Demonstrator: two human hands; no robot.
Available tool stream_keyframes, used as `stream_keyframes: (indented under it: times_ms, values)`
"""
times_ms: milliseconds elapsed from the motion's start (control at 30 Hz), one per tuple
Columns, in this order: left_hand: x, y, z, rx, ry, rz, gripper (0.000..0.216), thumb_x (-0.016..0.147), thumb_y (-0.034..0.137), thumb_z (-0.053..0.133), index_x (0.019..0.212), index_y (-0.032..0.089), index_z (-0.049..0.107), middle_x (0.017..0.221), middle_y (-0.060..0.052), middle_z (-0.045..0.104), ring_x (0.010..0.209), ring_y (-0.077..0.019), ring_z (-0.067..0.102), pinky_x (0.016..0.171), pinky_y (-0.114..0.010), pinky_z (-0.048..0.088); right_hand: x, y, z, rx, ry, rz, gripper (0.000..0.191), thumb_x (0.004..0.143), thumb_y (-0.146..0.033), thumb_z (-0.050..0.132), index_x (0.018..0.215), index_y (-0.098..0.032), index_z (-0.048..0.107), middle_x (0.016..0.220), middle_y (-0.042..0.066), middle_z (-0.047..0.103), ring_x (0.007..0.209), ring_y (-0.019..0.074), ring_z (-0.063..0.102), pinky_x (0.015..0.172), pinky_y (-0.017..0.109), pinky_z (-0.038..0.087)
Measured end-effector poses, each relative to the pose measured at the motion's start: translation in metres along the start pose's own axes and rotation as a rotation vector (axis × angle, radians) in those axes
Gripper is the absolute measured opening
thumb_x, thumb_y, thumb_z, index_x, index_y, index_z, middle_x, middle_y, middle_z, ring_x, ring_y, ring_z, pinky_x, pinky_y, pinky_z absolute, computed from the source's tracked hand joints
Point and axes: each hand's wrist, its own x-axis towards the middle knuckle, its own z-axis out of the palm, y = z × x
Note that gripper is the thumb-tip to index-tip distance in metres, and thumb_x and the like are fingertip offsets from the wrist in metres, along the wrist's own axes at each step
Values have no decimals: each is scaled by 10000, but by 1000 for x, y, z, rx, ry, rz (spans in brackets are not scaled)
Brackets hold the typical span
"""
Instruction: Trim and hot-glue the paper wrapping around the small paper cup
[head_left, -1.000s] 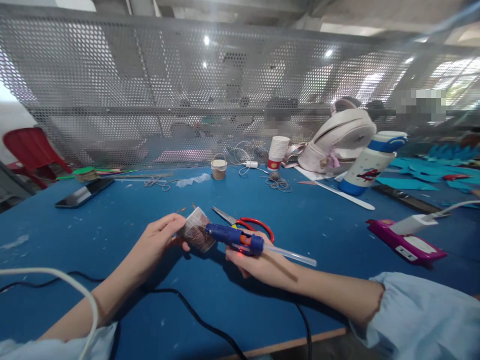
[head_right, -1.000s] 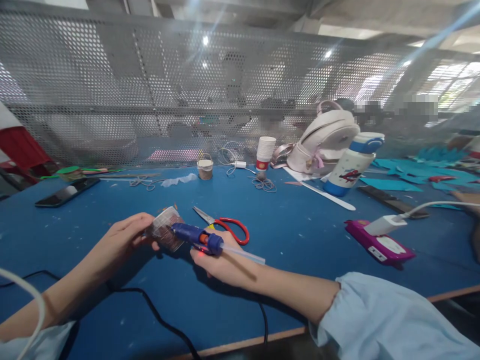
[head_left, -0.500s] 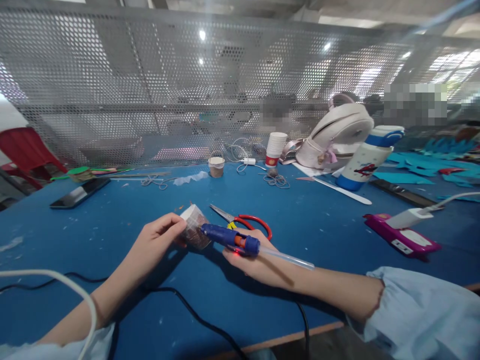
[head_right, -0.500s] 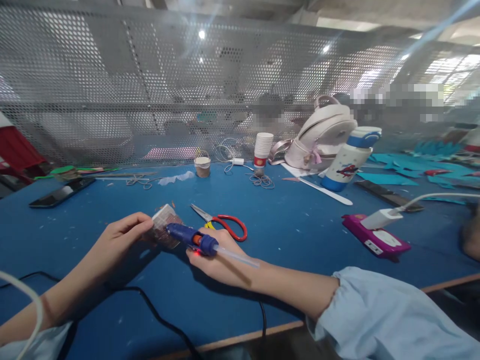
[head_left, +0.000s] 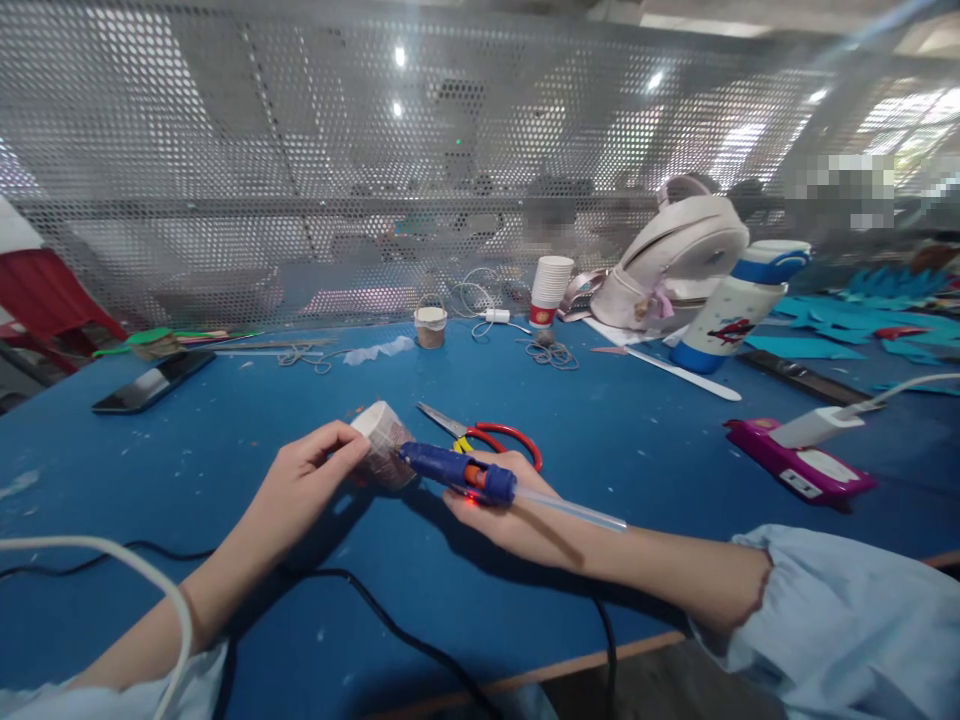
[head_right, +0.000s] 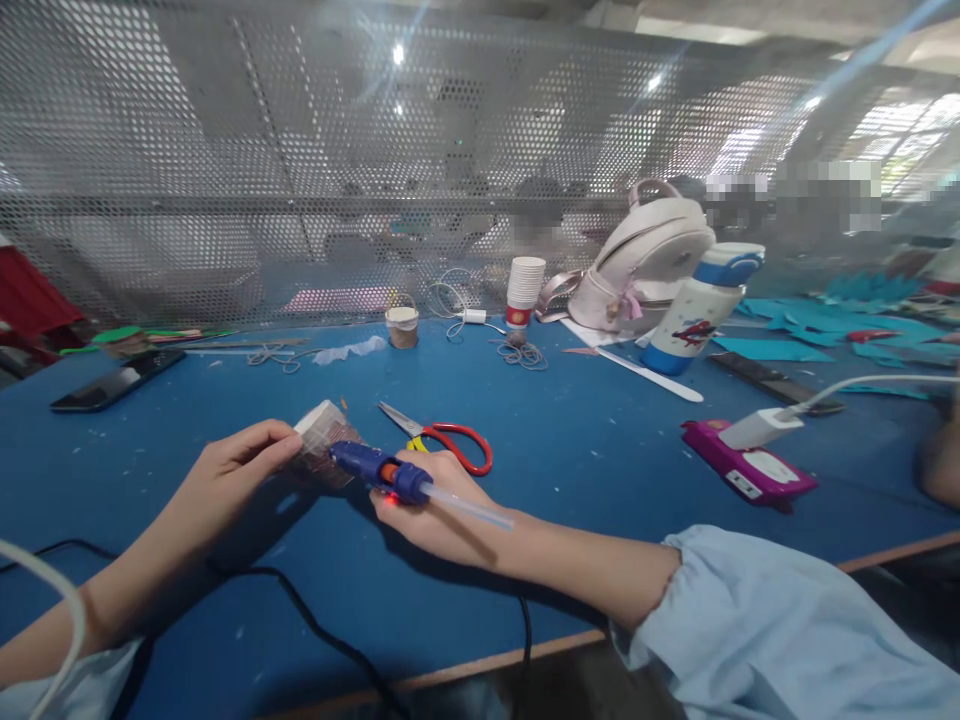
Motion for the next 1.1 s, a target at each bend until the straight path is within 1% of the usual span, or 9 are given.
stream_keyframes:
  times_ms: [167, 333, 667, 867, 1100]
  values:
    - [1, -3, 0, 9, -10, 5, 352, 812, 515, 560, 692, 197, 653, 662, 2, 640, 659, -163, 588, 638, -250, 439, 0, 0, -1, -17, -11, -1, 175, 802, -257, 545, 672, -202, 442, 599, -34, 466, 527, 100, 426, 511, 231, 320]
    - [-1, -3, 0, 47, -20, 28, 342, 814, 503, 561, 682, 200, 651, 664, 4, 631, 652, -158, 574, 617, -244, 426, 1, 2, 1, -7, -2, -43, 168, 794, -257, 555, 670, -198, 458, 616, -27, 482, 538, 101, 437, 522, 229, 343]
    - [-1, 2, 0, 52, -1, 3, 353, 791, 519, 556, 669, 201, 649, 661, -10, 639, 656, -172, 582, 621, -255, 440, 0, 7, 3, -33, -22, -32, 167, 790, -267, 574, 676, -195, 475, 619, -23, 500, 540, 100, 439, 523, 224, 362]
    - [-1, 1, -1, -8, 7, -3, 341, 782, 522, 584, 746, 201, 692, 720, -22, 678, 677, -185, 605, 652, -266, 477, 0, 6, 2, -33, -40, -6, 170, 794, -280, 575, 677, -193, 489, 639, -9, 520, 552, 109, 451, 542, 237, 380]
    - [-2, 1, -2, 5, -19, 8, 332, 796, 509, 584, 730, 202, 690, 686, -11, 664, 649, -172, 608, 634, -251, 474, 1, 4, 2, -34, 1, -34, 186, 793, -262, 566, 660, -203, 449, 626, -21, 490, 561, 112, 460, 546, 234, 363]
